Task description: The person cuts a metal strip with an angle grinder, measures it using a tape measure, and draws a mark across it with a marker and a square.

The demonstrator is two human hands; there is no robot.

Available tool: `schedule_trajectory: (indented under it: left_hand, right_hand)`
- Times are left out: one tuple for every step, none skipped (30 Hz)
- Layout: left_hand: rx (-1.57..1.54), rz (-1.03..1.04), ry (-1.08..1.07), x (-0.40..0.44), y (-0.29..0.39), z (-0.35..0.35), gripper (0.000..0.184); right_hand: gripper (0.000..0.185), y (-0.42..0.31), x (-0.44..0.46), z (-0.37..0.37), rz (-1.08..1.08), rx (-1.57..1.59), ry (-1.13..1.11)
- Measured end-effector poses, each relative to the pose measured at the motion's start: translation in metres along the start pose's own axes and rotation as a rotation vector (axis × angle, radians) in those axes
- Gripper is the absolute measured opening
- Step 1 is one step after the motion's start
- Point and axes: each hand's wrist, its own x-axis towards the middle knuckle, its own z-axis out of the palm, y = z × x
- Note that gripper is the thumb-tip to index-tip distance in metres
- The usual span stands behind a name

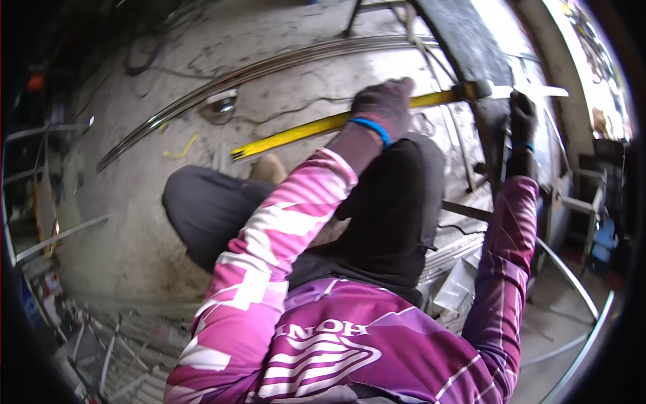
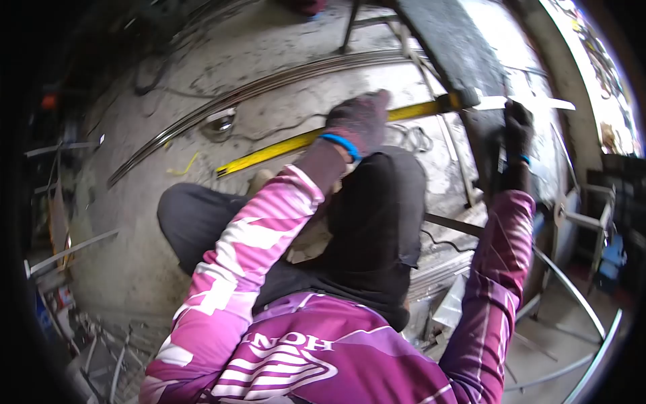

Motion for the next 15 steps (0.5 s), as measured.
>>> schedule_trajectory:
  left_hand:
    - [0.033, 0.002, 0.003, 0.000, 0.001, 0.000, 0.023]
    - [0.038, 0.000, -0.005, 0.002, 0.000, 0.002, 0.023]
    - [0.049, -0.012, -0.009, 0.004, 0.000, 0.004, 0.024]
    - [0.057, -0.020, -0.009, 0.005, 0.002, 0.003, 0.024]
    - [0.072, -0.036, -0.008, 0.004, 0.004, 0.001, 0.024]
    - [0.069, -0.055, -0.039, 0.005, 0.008, -0.003, 0.024]
    - [0.070, -0.081, -0.069, 0.006, 0.009, -0.005, 0.024]
    - [0.076, -0.061, -0.055, 0.006, 0.006, -0.002, 0.023]
    - [0.074, -0.056, -0.060, 0.007, 0.007, -0.002, 0.023]
    - [0.086, -0.054, -0.050, 0.006, 0.009, -0.004, 0.023]
    - [0.098, -0.053, -0.042, 0.005, 0.010, -0.005, 0.023]
    - [0.101, -0.044, -0.032, 0.005, 0.010, -0.004, 0.023]
    - [0.099, -0.042, -0.037, 0.005, 0.011, -0.004, 0.023]
    - [0.101, -0.050, -0.024, 0.004, 0.010, -0.003, 0.023]
    - [0.102, -0.059, -0.012, 0.003, 0.009, 0.000, 0.023]
  right_hand:
    - [0.022, 0.002, -0.002, 0.002, -0.024, -0.066, 0.102]
    - [0.021, -0.009, -0.003, 0.001, 0.009, -0.172, 0.120]
    - [0.024, -0.002, 0.001, 0.001, 0.085, 0.010, 0.136]
    - [0.025, 0.007, 0.004, 0.001, 0.127, 0.115, 0.156]
    - [0.023, -0.006, 0.001, 0.002, 0.109, 0.167, 0.176]
    - [0.020, -0.019, -0.002, 0.000, 0.089, 0.161, 0.211]
    - [0.017, -0.025, -0.004, -0.002, 0.070, 0.161, 0.238]
    - [0.016, -0.031, -0.006, -0.004, 0.056, 0.178, 0.254]
    - [0.016, -0.029, -0.005, -0.007, 0.059, 0.173, 0.258]
    - [0.015, -0.027, -0.005, -0.009, 0.025, 0.250, 0.320]
    - [0.016, -0.025, -0.004, -0.011, -0.007, 0.326, 0.381]
    - [0.017, -0.022, -0.004, -0.022, 0.017, 0.268, 0.386]
    - [0.015, -0.057, -0.017, -0.022, 0.057, 0.345, 0.445]
    - [0.014, -0.078, -0.030, -0.024, 0.049, 0.454, 0.436]
    - [0.014, -0.096, -0.043, -0.024, 0.043, 0.564, 0.424]
